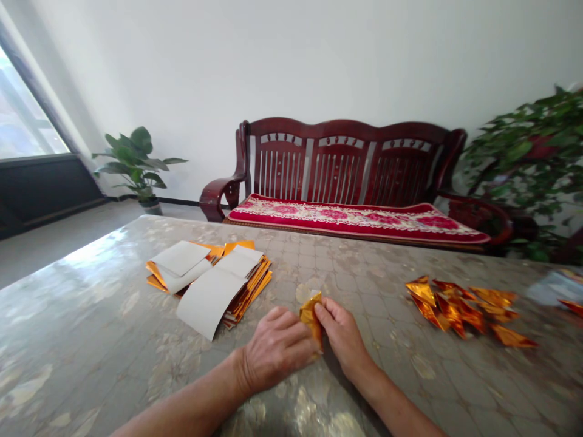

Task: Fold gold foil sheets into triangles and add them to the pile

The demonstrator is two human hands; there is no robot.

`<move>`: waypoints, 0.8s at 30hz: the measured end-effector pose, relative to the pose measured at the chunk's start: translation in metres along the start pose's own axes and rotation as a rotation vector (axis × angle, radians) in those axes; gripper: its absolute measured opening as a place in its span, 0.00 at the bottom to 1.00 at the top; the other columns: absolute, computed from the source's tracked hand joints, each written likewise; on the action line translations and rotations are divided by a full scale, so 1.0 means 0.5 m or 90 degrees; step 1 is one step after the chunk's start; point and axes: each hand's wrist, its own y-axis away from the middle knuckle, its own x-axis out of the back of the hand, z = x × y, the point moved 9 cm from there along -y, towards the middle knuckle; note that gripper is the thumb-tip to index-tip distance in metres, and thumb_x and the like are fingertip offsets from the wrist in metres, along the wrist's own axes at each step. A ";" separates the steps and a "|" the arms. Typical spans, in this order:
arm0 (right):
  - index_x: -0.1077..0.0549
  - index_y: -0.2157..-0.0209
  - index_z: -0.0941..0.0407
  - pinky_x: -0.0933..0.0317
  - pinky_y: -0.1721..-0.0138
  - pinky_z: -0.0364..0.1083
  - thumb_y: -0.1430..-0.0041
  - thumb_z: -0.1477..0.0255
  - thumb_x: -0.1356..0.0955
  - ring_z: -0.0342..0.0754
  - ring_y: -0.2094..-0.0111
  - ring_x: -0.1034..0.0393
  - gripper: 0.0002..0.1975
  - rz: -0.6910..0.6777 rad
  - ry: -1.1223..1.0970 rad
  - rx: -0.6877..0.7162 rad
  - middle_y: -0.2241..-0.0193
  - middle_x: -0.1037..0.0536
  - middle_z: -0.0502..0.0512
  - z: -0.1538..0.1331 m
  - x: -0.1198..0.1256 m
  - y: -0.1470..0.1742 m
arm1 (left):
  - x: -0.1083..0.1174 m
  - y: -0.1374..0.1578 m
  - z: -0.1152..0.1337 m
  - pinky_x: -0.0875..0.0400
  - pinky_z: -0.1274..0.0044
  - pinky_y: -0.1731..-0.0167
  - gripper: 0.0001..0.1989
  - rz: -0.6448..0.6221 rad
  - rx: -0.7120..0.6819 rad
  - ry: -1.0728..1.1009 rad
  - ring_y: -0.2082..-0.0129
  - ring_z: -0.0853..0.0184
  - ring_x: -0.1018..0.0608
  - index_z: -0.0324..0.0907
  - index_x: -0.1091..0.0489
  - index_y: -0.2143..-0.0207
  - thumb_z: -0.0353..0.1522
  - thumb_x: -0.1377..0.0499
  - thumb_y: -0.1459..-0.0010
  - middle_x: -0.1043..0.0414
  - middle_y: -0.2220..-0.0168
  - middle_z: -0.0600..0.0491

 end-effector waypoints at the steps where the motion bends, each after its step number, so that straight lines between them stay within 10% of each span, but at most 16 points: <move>1: 0.29 0.69 0.57 0.42 0.68 0.42 0.40 0.54 0.35 0.45 0.70 0.37 0.19 -0.019 -0.002 0.011 0.73 0.30 0.49 -0.003 -0.001 -0.001 | 0.006 -0.002 -0.015 0.43 0.72 0.64 0.08 0.025 0.049 0.053 0.69 0.67 0.30 0.44 0.27 0.65 0.35 0.44 0.34 0.26 0.71 0.54; 5: 0.32 0.70 0.56 0.46 0.72 0.41 0.38 0.53 0.35 0.42 0.73 0.42 0.19 -0.114 -0.019 -0.003 0.75 0.35 0.47 -0.008 -0.016 0.004 | -0.014 0.046 -0.154 0.36 0.76 0.65 0.16 0.167 0.490 0.339 0.68 0.68 0.28 0.41 0.27 0.68 0.37 0.49 0.33 0.27 0.70 0.52; 8: 0.32 0.71 0.56 0.49 0.74 0.40 0.37 0.52 0.36 0.41 0.74 0.45 0.20 -0.184 -0.015 -0.011 0.76 0.37 0.46 -0.009 -0.036 0.015 | -0.108 0.092 -0.191 0.40 0.80 0.76 0.17 0.109 0.729 0.636 0.79 0.73 0.33 0.40 0.29 0.71 0.45 0.42 0.41 0.31 0.77 0.56; 16: 0.31 0.71 0.56 0.48 0.72 0.42 0.36 0.52 0.38 0.42 0.74 0.42 0.22 -0.261 0.050 0.012 0.76 0.34 0.48 -0.009 -0.060 0.022 | -0.172 0.103 -0.143 0.49 0.84 0.83 0.23 0.040 0.788 0.939 0.86 0.78 0.40 0.41 0.37 0.73 0.49 0.33 0.51 0.39 0.84 0.62; 24: 0.35 0.77 0.54 0.50 0.72 0.42 0.34 0.61 0.39 0.43 0.74 0.41 0.20 -0.201 0.265 0.111 0.79 0.34 0.46 -0.043 -0.039 0.021 | -0.137 0.092 -0.159 0.41 0.82 0.80 0.15 0.034 0.719 0.699 0.82 0.74 0.35 0.40 0.32 0.75 0.42 0.35 0.50 0.35 0.82 0.59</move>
